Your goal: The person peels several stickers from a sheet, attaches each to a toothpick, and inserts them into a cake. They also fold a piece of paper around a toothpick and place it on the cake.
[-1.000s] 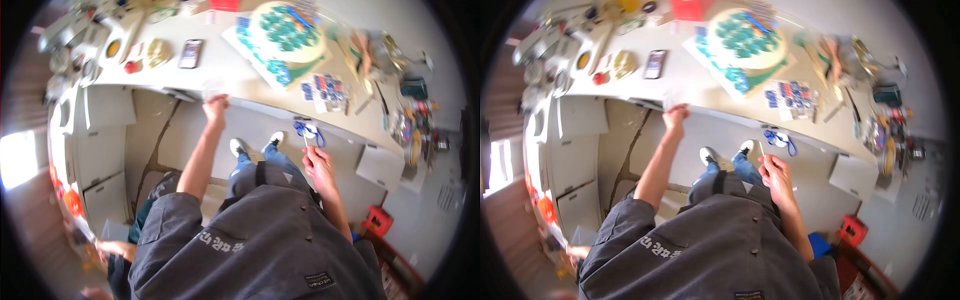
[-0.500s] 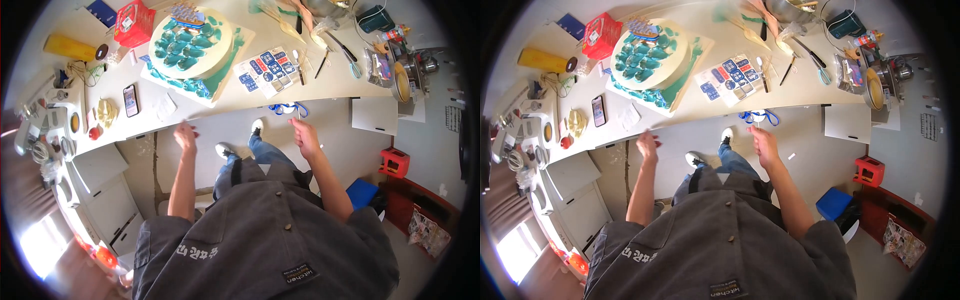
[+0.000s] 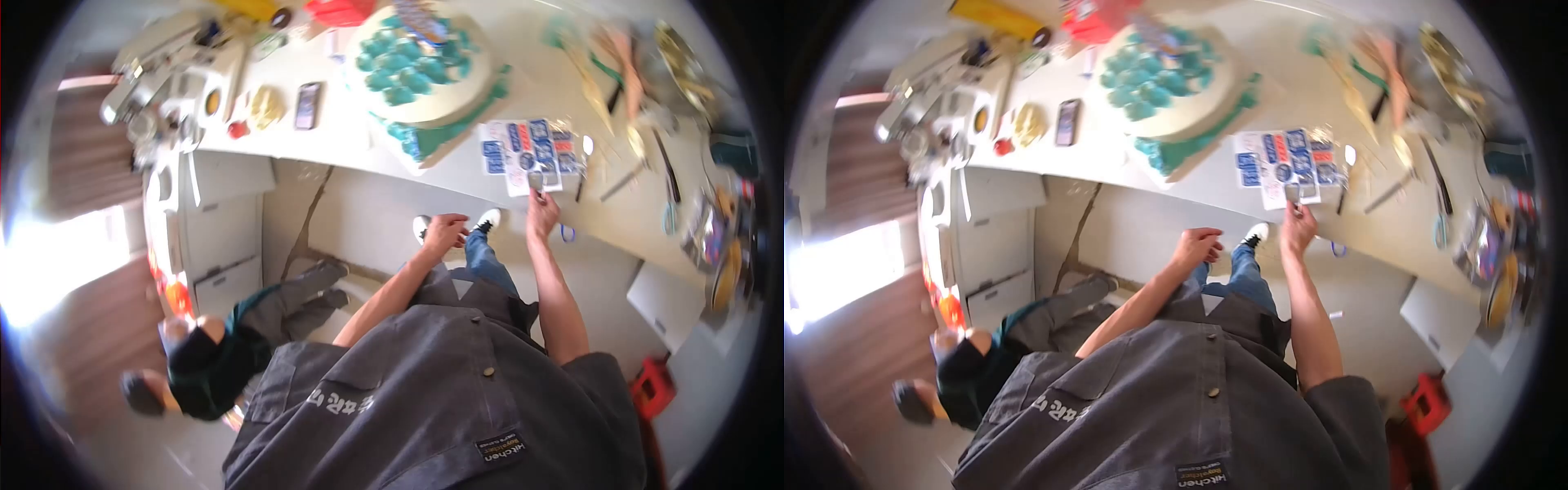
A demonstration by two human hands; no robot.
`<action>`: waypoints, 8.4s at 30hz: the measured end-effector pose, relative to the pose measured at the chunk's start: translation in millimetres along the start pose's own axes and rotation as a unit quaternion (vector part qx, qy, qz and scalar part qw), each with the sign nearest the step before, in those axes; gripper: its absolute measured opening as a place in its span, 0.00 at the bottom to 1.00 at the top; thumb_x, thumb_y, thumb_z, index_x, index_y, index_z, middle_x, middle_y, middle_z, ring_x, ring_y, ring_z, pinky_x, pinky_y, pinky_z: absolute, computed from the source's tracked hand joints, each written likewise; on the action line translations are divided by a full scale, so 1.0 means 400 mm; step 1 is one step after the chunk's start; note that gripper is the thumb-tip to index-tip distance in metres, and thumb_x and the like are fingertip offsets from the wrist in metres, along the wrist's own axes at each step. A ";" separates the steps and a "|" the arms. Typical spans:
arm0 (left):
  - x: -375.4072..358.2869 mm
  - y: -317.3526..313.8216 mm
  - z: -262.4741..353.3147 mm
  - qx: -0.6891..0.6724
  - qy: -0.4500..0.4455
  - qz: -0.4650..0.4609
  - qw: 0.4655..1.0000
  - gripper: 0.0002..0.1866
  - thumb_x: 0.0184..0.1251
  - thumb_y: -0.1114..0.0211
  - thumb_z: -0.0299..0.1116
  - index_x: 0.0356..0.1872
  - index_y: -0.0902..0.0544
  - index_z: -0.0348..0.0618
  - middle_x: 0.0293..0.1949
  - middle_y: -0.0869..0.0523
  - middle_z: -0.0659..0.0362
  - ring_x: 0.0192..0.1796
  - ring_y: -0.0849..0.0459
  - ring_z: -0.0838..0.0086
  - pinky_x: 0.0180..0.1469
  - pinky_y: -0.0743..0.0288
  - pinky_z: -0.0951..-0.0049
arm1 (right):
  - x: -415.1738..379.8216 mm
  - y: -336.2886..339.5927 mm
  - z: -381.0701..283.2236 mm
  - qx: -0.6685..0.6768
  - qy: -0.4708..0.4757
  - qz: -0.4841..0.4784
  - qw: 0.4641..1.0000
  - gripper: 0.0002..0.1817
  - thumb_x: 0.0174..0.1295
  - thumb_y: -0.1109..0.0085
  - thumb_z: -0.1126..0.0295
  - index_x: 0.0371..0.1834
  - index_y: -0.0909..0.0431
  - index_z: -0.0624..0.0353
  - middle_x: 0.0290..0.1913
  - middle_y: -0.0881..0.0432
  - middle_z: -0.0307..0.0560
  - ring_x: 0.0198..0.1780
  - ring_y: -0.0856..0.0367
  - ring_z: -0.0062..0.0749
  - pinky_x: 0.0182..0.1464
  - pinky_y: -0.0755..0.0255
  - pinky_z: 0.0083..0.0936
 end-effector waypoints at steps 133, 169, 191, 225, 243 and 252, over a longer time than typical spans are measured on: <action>-0.259 -0.394 0.658 -0.304 -0.231 0.038 0.924 0.14 0.69 0.35 0.28 0.45 0.14 0.21 0.39 0.09 0.44 0.41 0.08 0.63 0.51 0.16 0.69 | -0.120 0.236 -0.694 0.036 0.154 -0.196 0.968 0.15 0.76 0.42 0.63 0.48 0.15 0.66 0.21 0.28 0.44 0.26 0.34 0.22 0.30 0.37 0.27; -0.342 -0.339 0.651 -0.293 -0.231 -0.048 0.926 0.23 0.78 0.37 0.41 0.62 0.19 0.30 0.56 0.13 0.51 0.59 0.17 0.67 0.65 0.27 0.61 | -0.212 0.141 -0.711 0.398 -0.118 -0.452 0.789 0.20 0.81 0.49 0.58 0.55 0.18 0.66 0.22 0.28 0.36 0.20 0.32 0.19 0.22 0.42 0.19; -0.396 -0.214 0.630 -0.450 -0.181 -0.270 0.832 0.14 0.77 0.35 0.44 0.48 0.20 0.44 0.39 0.16 0.54 0.34 0.15 0.66 0.23 0.16 0.51 | -0.391 -0.014 -0.782 0.218 -0.025 -0.470 0.855 0.14 0.76 0.38 0.63 0.45 0.12 0.64 0.26 0.18 0.42 0.21 0.30 0.18 0.23 0.40 0.16; -0.511 0.306 0.692 -0.342 -0.227 -0.109 0.905 0.12 0.71 0.28 0.29 0.48 0.12 0.30 0.35 0.11 0.58 0.38 0.16 0.78 0.43 0.24 0.77 | -0.556 -0.283 -1.064 0.005 0.193 -0.247 0.949 0.11 0.68 0.29 0.68 0.48 0.11 0.63 0.32 0.14 0.34 0.28 0.28 0.11 0.30 0.35 0.15; -0.497 0.350 0.634 -0.286 -0.262 -0.071 0.919 0.07 0.72 0.29 0.28 0.42 0.10 0.33 0.33 0.16 0.64 0.37 0.22 0.83 0.42 0.29 0.78 | -0.628 -0.310 -1.049 0.034 0.177 -0.219 0.959 0.10 0.71 0.33 0.75 0.52 0.14 0.65 0.38 0.17 0.32 0.36 0.26 0.12 0.38 0.32 0.13; -0.525 0.375 0.633 -0.270 -0.256 -0.016 0.928 0.08 0.74 0.30 0.30 0.41 0.11 0.34 0.33 0.21 0.67 0.34 0.28 0.87 0.36 0.37 0.80 | -0.657 -0.339 -1.047 0.061 0.206 -0.214 0.953 0.08 0.73 0.35 0.75 0.50 0.15 0.67 0.40 0.19 0.35 0.38 0.25 0.13 0.40 0.32 0.13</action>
Point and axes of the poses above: each hand's wrist, its own x-axis towards the middle knuckle, its own y-axis out of the back of the hand, z = x × y, the point moved 10 cm from there along x, towards the middle knuckle
